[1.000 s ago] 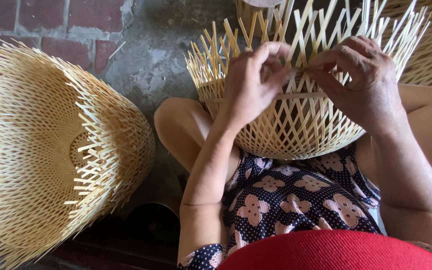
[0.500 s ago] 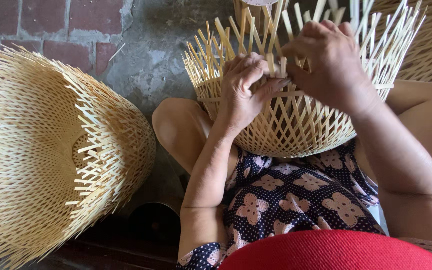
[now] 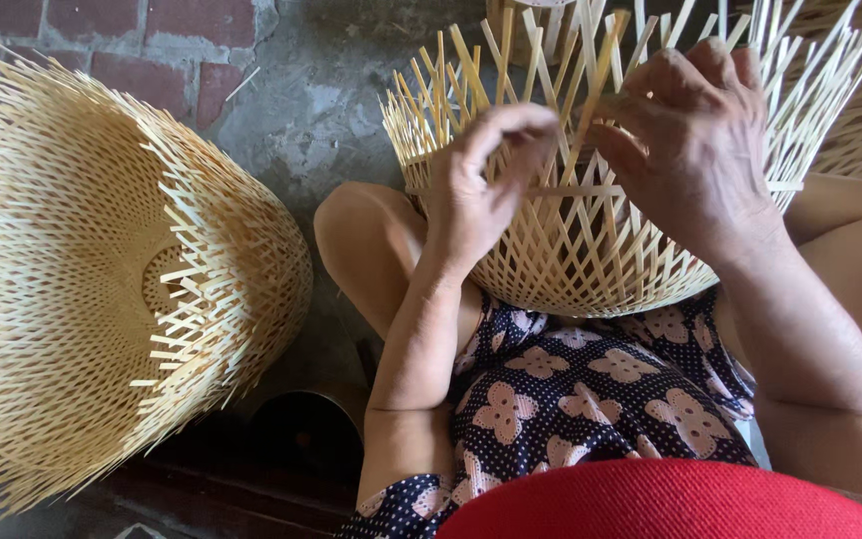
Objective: The person weaves a basket by interlacing thin wood strips through a circular frame, using their hands to tighten and position the material while sitting on the floor.
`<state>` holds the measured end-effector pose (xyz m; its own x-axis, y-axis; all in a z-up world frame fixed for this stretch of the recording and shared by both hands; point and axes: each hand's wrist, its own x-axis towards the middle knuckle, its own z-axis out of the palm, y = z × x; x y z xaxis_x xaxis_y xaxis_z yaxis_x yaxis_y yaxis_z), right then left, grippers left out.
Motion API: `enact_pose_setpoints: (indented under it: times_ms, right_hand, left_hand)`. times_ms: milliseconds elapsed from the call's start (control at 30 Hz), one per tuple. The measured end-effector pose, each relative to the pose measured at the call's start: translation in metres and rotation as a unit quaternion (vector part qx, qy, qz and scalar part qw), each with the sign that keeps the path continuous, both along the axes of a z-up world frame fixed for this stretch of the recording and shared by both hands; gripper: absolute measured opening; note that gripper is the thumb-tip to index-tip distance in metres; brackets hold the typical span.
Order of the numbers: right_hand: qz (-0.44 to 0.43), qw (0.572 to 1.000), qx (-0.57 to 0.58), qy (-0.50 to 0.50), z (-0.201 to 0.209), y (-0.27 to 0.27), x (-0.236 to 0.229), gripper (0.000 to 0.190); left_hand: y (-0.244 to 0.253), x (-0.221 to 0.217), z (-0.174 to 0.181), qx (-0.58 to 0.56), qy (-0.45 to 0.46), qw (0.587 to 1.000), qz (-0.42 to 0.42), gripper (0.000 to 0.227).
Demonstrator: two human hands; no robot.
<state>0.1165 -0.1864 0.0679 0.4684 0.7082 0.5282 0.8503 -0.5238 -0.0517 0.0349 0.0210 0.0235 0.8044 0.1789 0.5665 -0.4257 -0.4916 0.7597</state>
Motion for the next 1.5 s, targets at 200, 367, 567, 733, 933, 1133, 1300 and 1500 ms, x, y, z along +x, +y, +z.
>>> enact_pose_setpoints:
  times_ms: [200, 367, 567, 733, 933, 1133, 1300, 1500]
  right_hand:
    - [0.003, 0.994, -0.081, 0.072, 0.01, 0.007, -0.001, 0.021]
    - [0.016, 0.987, -0.038, 0.154, 0.008, 0.006, 0.011, 0.027]
    - [0.007, 0.991, -0.051, 0.126, 0.005, 0.024, 0.009, 0.037]
    - [0.177, 0.892, 0.102, 0.404, 0.016, 0.008, 0.028, 0.009]
    - [0.209, 0.901, 0.139, 0.353, 0.01, -0.021, 0.017, 0.014]
    - [0.087, 0.958, 0.076, 0.261, 0.022, 0.012, 0.011, 0.013]
    - [0.052, 0.998, -0.014, -0.016, 0.017, 0.034, -0.004, 0.021]
    - [0.091, 0.979, 0.012, 0.183, 0.004, 0.038, 0.007, 0.032]
  left_hand:
    - [0.003, 0.004, 0.002, 0.158, -0.027, 0.984, 0.082, 0.036]
    - [0.007, 0.001, 0.01, 0.061, 0.05, 0.996, 0.032, 0.038]
    - [0.006, -0.006, 0.008, 0.036, 0.047, 0.998, 0.014, 0.042]
    - [0.007, 0.002, -0.003, 0.074, -0.037, 0.996, -0.009, 0.064]
    - [-0.011, 0.025, -0.009, 0.065, 0.101, 0.993, -0.008, 0.071]
    - [0.015, 0.013, -0.001, 0.001, 0.042, 0.994, -0.102, 0.02]
    - [0.012, -0.01, 0.01, -0.026, 0.008, 0.996, -0.079, 0.018]
    - [0.017, -0.013, 0.019, -0.047, 0.019, 0.99, -0.134, 0.018]
